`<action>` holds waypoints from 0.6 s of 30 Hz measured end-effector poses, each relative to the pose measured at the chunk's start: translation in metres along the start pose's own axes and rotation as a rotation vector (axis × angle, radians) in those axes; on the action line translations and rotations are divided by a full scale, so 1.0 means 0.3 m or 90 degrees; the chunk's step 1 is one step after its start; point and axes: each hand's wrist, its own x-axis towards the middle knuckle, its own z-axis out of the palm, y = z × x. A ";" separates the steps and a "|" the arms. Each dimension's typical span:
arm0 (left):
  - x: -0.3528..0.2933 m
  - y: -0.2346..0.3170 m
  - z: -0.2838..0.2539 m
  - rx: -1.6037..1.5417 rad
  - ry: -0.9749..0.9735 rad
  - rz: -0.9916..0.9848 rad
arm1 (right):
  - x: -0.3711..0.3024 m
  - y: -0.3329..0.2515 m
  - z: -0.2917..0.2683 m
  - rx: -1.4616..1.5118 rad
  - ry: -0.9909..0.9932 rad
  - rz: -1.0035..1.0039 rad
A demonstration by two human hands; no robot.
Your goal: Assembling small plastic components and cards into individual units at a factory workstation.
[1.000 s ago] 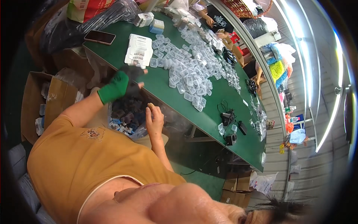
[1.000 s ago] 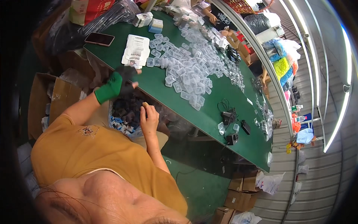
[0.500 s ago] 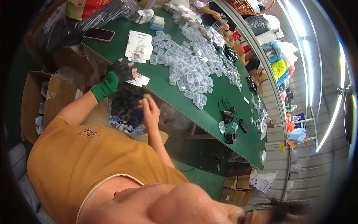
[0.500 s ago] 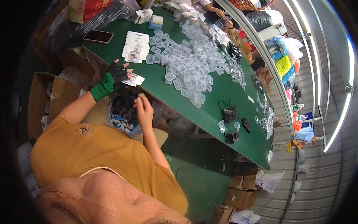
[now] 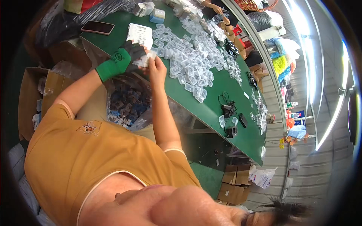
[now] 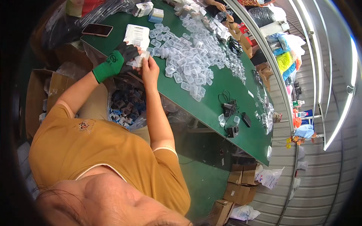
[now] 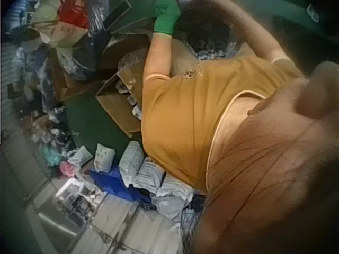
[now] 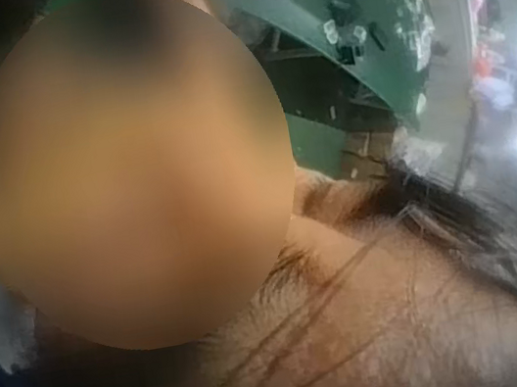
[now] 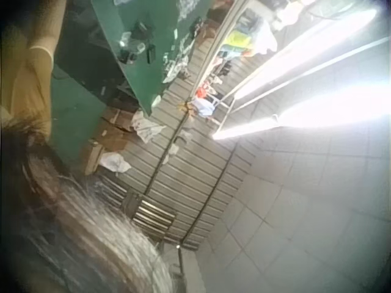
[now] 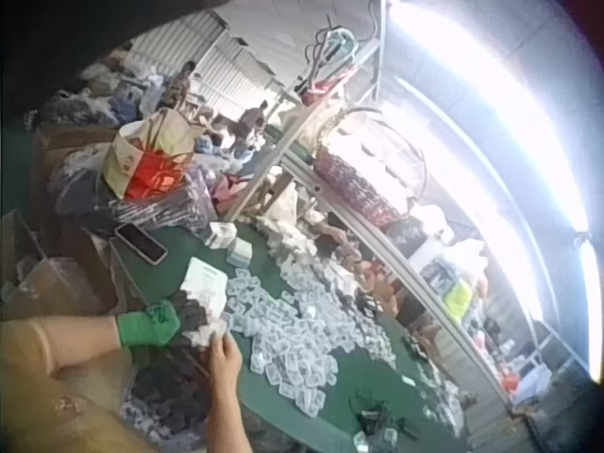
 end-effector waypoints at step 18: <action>0.045 -0.216 0.139 0.029 -0.094 -0.096 | 0.108 0.117 -0.046 -0.055 0.008 -0.089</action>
